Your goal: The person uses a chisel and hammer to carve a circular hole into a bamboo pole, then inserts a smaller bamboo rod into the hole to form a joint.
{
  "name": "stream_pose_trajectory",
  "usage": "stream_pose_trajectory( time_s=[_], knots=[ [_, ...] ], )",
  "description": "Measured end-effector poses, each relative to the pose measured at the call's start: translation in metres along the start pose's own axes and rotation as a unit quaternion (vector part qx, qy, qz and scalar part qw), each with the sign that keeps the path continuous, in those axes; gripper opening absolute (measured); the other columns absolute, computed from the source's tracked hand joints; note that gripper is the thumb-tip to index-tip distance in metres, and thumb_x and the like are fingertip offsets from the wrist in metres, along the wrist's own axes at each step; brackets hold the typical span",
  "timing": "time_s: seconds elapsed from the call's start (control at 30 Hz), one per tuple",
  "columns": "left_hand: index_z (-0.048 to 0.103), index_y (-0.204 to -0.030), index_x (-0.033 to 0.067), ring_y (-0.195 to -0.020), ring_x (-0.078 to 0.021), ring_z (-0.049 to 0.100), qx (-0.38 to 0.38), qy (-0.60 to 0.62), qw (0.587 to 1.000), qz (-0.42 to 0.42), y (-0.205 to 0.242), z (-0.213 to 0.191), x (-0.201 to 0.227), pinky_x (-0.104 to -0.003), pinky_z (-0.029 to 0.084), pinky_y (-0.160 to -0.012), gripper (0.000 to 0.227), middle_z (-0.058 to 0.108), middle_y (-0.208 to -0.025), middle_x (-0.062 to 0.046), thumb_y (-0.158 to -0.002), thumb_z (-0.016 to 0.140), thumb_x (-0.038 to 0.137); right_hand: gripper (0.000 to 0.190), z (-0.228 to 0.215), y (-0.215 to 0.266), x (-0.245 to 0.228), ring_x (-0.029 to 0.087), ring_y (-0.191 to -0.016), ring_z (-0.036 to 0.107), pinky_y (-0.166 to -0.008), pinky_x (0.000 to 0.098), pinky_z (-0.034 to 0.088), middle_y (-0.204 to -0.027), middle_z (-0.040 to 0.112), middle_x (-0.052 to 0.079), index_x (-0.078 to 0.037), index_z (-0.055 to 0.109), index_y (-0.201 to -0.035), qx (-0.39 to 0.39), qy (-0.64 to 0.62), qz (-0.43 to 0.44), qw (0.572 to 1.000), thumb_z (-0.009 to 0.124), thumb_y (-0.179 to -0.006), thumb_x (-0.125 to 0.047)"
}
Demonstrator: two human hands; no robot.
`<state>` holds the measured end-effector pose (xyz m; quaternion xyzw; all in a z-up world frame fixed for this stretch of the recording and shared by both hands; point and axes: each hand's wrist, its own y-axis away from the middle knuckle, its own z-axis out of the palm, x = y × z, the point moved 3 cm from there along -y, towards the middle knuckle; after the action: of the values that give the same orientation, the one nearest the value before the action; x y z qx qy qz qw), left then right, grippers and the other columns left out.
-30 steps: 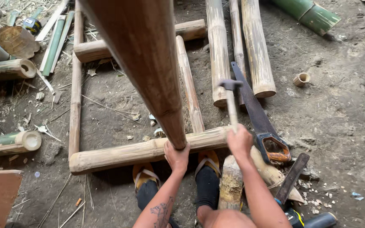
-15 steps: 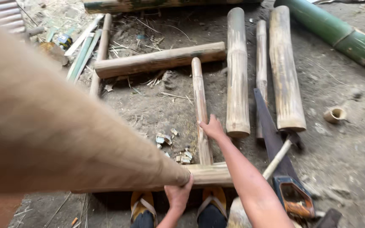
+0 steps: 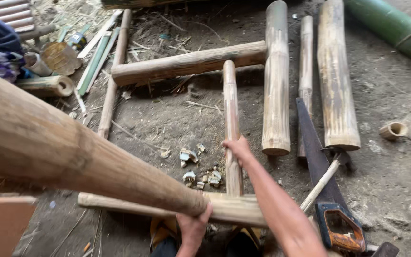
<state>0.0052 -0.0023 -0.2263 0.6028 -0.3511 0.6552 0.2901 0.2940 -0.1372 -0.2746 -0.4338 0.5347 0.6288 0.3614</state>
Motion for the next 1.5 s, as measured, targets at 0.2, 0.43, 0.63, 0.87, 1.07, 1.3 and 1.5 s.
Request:
stream_pose_trajectory(
  time_s=[0.2, 0.43, 0.63, 0.87, 1.07, 1.3, 1.5],
  knots=[
    [0.063, -0.114, -0.0028, -0.102, -0.0245, 0.067, -0.011, -0.021, 1.000, 0.005, 0.018, 0.004, 0.006, -0.039, 0.055, -0.094, 0.052, 0.068, -0.111, -0.013, -0.069, 0.090, 0.006, 0.051, -0.006, 0.048, -0.040, 0.019, -0.066, 0.068, -0.057, 0.0352, 0.058, -0.086, 0.070, 0.013, 0.007, 0.060, -0.115, 0.060, 0.009, -0.027, 0.998, 0.083, -0.071, -0.008],
    [0.056, -0.122, 0.0019, -0.107, -0.0284, 0.066, -0.090, -0.032, 0.995, -0.004, -0.035, 0.011, 0.066, -0.041, 0.056, -0.101, 0.064, 0.063, -0.119, -0.017, -0.065, 0.086, 0.004, 0.054, -0.031, 0.107, -0.108, 0.020, -0.072, 0.067, -0.059, 0.0330, 0.059, -0.090, 0.066, 0.014, 0.005, 0.057, -0.123, 0.149, -0.065, -0.030, 0.986, 0.079, -0.075, -0.004],
    [0.057, -0.120, 0.0008, -0.092, -0.0247, 0.069, 0.026, -0.070, 0.997, 0.011, -0.127, 0.007, 0.135, -0.037, 0.060, -0.080, 0.058, 0.068, -0.106, -0.010, -0.069, 0.080, 0.010, 0.067, 0.002, 0.123, -0.124, 0.016, -0.085, 0.072, -0.078, 0.0315, 0.059, -0.107, 0.065, 0.013, 0.000, 0.044, -0.134, 0.277, -0.277, -0.057, 0.918, 0.077, -0.075, -0.004],
    [0.058, -0.122, 0.0060, -0.065, -0.0168, 0.071, 0.052, -0.065, 0.990, 0.116, -0.231, 0.024, 0.168, -0.031, 0.063, -0.058, 0.052, 0.073, -0.091, -0.007, -0.075, 0.079, 0.013, 0.073, 0.053, 0.098, -0.093, 0.028, -0.083, 0.057, -0.075, 0.0405, 0.052, -0.109, 0.056, 0.019, 0.002, 0.033, -0.140, 0.334, -0.415, -0.105, 0.840, 0.074, -0.080, -0.003],
    [0.054, -0.116, 0.0057, -0.061, -0.0161, 0.068, 0.042, -0.027, 0.995, 0.084, -0.263, 0.030, 0.112, -0.032, 0.060, -0.053, 0.051, 0.070, -0.088, -0.006, -0.073, 0.081, 0.011, 0.068, 0.043, 0.106, -0.055, 0.021, -0.096, 0.069, -0.076, 0.0301, 0.056, -0.120, 0.063, 0.022, 0.003, 0.034, -0.137, 0.321, -0.169, -0.104, 0.926, 0.076, -0.096, -0.031],
    [0.056, -0.121, 0.0086, -0.068, -0.0136, 0.070, 0.049, -0.097, 0.990, 0.085, -0.270, 0.022, 0.065, -0.028, 0.060, -0.064, 0.051, 0.073, -0.096, -0.004, -0.079, 0.084, 0.016, 0.072, 0.016, 0.127, -0.042, 0.025, -0.066, 0.076, -0.053, 0.0344, 0.061, -0.076, 0.073, 0.016, 0.011, 0.067, -0.094, 0.084, 0.130, 0.140, 0.978, 0.056, -0.098, -0.060],
    [0.050, -0.138, 0.0087, -0.082, -0.0230, 0.071, 0.128, -0.080, 0.986, 0.071, -0.252, 0.020, 0.036, -0.038, 0.064, -0.075, 0.065, 0.072, -0.108, -0.014, -0.083, 0.084, 0.015, 0.023, -0.164, 0.105, -0.132, 0.029, -0.068, 0.067, -0.060, 0.0453, 0.055, -0.080, 0.070, 0.015, -0.003, 0.066, -0.094, 0.335, 0.385, -0.168, 0.843, 0.063, -0.098, -0.026]
  ],
)
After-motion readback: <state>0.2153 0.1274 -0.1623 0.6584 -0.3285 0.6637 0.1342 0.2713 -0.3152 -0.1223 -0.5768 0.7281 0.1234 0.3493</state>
